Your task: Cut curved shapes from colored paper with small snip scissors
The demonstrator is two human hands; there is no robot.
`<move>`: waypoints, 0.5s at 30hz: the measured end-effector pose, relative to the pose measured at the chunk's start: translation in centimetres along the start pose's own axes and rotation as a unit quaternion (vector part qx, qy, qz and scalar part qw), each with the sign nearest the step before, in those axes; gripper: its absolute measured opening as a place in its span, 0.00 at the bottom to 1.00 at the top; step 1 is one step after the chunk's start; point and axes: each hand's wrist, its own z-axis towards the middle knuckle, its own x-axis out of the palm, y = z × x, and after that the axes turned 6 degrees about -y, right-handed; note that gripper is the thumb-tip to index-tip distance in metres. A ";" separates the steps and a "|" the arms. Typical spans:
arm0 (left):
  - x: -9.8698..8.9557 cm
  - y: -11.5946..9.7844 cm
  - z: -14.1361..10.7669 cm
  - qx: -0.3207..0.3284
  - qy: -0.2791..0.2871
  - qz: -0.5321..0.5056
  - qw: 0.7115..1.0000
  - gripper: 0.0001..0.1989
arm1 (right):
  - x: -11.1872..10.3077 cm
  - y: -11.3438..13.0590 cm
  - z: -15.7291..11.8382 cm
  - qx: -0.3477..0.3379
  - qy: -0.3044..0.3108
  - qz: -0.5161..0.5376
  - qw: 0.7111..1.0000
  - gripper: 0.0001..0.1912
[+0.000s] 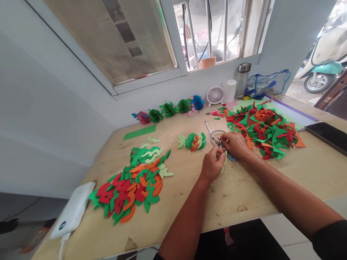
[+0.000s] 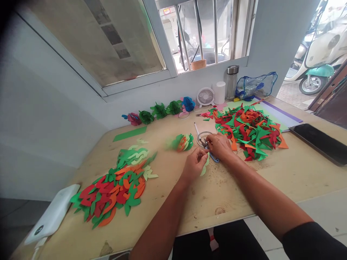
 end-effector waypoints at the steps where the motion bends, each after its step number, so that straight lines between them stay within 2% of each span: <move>1: 0.0 0.0 0.0 0.004 0.004 0.012 1.000 0.07 | -0.1 0.1 0.0 -0.004 0.002 -0.005 1.000 0.10; 8: 0.2 0.1 0.2 -0.007 -0.012 0.037 0.999 0.07 | -0.3 0.5 -0.2 -0.010 0.002 -0.031 0.999 0.12; 15: 0.3 0.4 0.1 0.012 -0.011 0.042 0.999 0.08 | -0.4 0.9 -0.3 -0.040 0.013 -0.056 0.998 0.13</move>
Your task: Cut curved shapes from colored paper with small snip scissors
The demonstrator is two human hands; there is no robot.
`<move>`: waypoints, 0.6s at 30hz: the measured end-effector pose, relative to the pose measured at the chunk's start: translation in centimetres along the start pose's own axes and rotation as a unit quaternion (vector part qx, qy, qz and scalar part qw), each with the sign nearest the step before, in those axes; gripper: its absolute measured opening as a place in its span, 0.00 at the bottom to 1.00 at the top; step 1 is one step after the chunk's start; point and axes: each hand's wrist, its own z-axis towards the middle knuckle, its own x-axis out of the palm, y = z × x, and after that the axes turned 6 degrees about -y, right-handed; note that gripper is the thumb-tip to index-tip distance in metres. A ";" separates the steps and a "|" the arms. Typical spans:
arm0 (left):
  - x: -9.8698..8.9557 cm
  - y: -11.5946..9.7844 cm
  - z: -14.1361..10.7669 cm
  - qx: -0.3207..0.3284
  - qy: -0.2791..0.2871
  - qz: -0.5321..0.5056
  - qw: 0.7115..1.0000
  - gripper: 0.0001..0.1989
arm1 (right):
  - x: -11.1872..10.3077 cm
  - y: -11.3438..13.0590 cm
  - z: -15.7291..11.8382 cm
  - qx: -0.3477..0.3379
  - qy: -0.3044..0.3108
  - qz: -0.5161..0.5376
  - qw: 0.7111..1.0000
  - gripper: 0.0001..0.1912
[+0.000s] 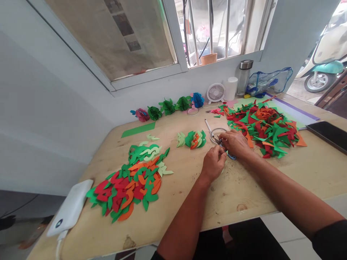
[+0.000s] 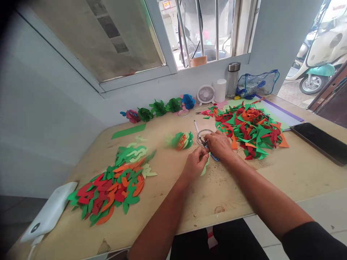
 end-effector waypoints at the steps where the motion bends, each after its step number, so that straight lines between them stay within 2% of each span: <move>1: 0.0 0.0 0.0 -0.003 0.000 -0.005 1.000 0.08 | 0.0 0.1 0.0 -0.001 0.003 -0.003 1.000 0.13; 14: 0.0 0.0 0.2 -0.056 0.009 -0.054 0.997 0.08 | -0.5 0.5 -0.1 -0.006 0.022 -0.017 1.000 0.11; 18: -0.1 0.0 0.2 -0.067 0.018 -0.034 0.997 0.08 | -0.5 0.6 0.0 0.004 0.028 -0.008 1.000 0.11</move>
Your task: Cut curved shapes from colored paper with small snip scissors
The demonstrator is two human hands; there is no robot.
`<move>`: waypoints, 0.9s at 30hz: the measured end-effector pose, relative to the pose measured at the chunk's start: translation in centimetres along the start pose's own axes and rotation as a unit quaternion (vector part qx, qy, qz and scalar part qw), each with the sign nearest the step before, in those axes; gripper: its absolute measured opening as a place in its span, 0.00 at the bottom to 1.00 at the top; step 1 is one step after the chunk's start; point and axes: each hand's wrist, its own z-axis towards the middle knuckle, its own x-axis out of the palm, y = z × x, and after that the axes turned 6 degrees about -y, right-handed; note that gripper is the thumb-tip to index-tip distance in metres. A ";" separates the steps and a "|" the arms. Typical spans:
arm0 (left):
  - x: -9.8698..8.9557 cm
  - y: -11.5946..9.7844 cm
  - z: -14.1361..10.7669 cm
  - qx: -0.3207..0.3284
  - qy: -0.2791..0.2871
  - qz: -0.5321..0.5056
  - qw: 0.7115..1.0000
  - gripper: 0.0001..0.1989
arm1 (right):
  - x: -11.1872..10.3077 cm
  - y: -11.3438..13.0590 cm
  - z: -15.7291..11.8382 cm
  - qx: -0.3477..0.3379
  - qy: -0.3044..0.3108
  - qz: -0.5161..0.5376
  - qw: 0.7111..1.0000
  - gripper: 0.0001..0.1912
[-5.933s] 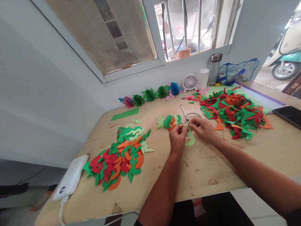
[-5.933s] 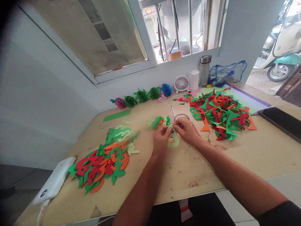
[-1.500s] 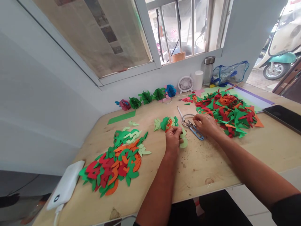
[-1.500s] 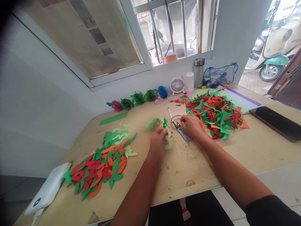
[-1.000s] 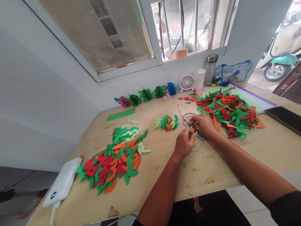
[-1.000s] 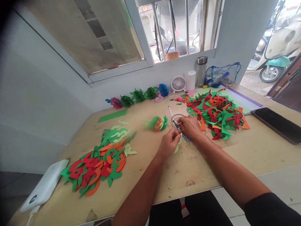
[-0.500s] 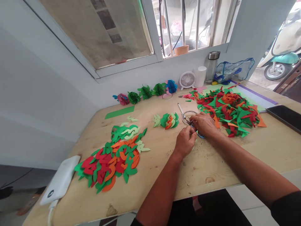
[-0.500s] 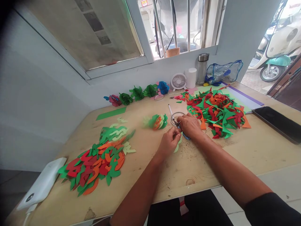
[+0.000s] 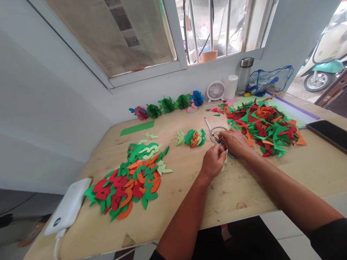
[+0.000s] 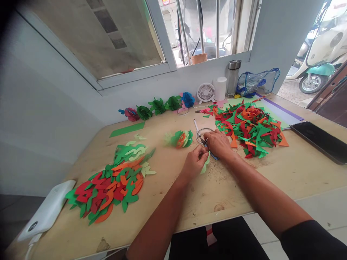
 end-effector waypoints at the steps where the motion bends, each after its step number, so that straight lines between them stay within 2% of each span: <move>1: 0.0 0.0 0.0 0.002 0.004 0.016 1.000 0.07 | 0.0 0.0 0.0 0.004 0.003 0.001 1.000 0.10; 5: -0.1 0.0 0.0 0.029 0.015 0.076 0.997 0.07 | 0.0 0.0 0.1 0.024 0.011 0.003 1.000 0.10; 10: -0.1 0.0 0.1 0.042 0.010 0.092 0.995 0.08 | 0.0 0.1 0.2 0.056 0.001 0.010 0.998 0.13; 16: 0.0 0.0 0.1 0.042 0.012 0.082 0.996 0.08 | 0.1 0.0 0.1 0.028 -0.002 -0.002 1.000 0.11; 22: 0.0 0.0 0.1 0.040 0.015 0.086 0.995 0.08 | 0.0 0.4 -0.2 0.035 -0.023 -0.023 0.999 0.10; 27: 0.0 0.1 0.0 0.051 0.013 0.097 0.994 0.08 | 0.0 0.5 -0.1 0.029 -0.007 -0.027 0.999 0.10</move>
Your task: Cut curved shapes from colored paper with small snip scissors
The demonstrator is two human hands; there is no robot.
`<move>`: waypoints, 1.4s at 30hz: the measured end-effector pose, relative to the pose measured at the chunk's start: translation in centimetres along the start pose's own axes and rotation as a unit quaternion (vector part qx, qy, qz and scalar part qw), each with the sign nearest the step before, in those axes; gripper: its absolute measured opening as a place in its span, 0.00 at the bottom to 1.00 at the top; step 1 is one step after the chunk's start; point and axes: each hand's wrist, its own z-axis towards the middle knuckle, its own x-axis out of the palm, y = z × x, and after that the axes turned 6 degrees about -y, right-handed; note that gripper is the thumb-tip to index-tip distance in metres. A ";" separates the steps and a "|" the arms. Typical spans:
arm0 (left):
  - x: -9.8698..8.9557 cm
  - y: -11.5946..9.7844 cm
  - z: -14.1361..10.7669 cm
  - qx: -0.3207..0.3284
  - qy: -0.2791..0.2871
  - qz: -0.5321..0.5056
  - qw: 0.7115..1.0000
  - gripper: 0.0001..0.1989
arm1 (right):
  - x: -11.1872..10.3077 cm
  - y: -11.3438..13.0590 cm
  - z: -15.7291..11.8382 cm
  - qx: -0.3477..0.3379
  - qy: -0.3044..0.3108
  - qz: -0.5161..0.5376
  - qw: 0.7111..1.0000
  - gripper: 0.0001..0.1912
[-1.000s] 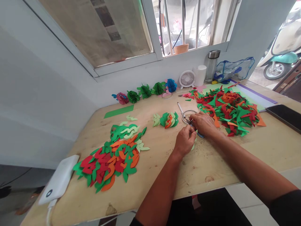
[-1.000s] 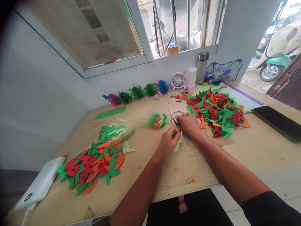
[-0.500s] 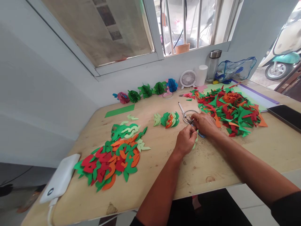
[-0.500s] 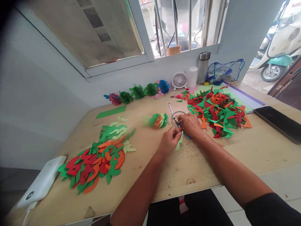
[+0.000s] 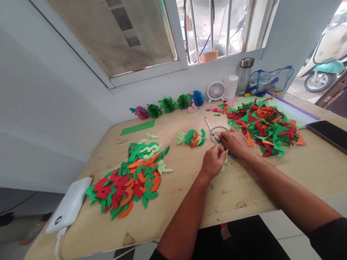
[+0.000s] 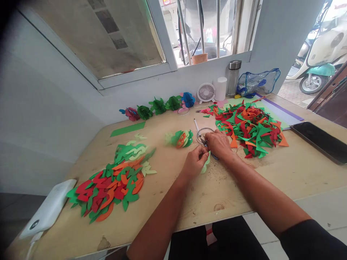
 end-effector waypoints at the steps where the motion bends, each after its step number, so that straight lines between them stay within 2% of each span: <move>1: 0.0 0.0 0.0 0.001 0.000 0.001 1.000 0.07 | 0.0 0.0 0.1 0.003 0.003 0.003 1.000 0.11; 10: -0.1 -0.1 0.0 -0.007 0.010 -0.004 1.000 0.08 | 0.6 -0.6 0.4 0.050 0.015 0.042 0.998 0.13; 18: -0.2 -0.3 0.0 -0.019 0.018 -0.030 0.999 0.08 | 0.5 -0.8 0.5 0.046 0.022 0.063 0.997 0.10; 23: -0.2 -0.4 -0.1 -0.020 0.017 -0.035 0.999 0.08 | 1.0 -1.2 0.4 0.046 -0.012 0.080 0.996 0.09; 27: -0.2 -0.4 0.0 -0.021 0.018 -0.030 0.999 0.08 | 1.4 -1.5 0.6 0.020 -0.036 0.084 0.996 0.09; 42: -0.1 -0.1 0.2 -0.006 0.008 0.003 1.000 0.08 | 1.7 -0.5 0.6 0.055 -0.040 0.054 0.996 0.07</move>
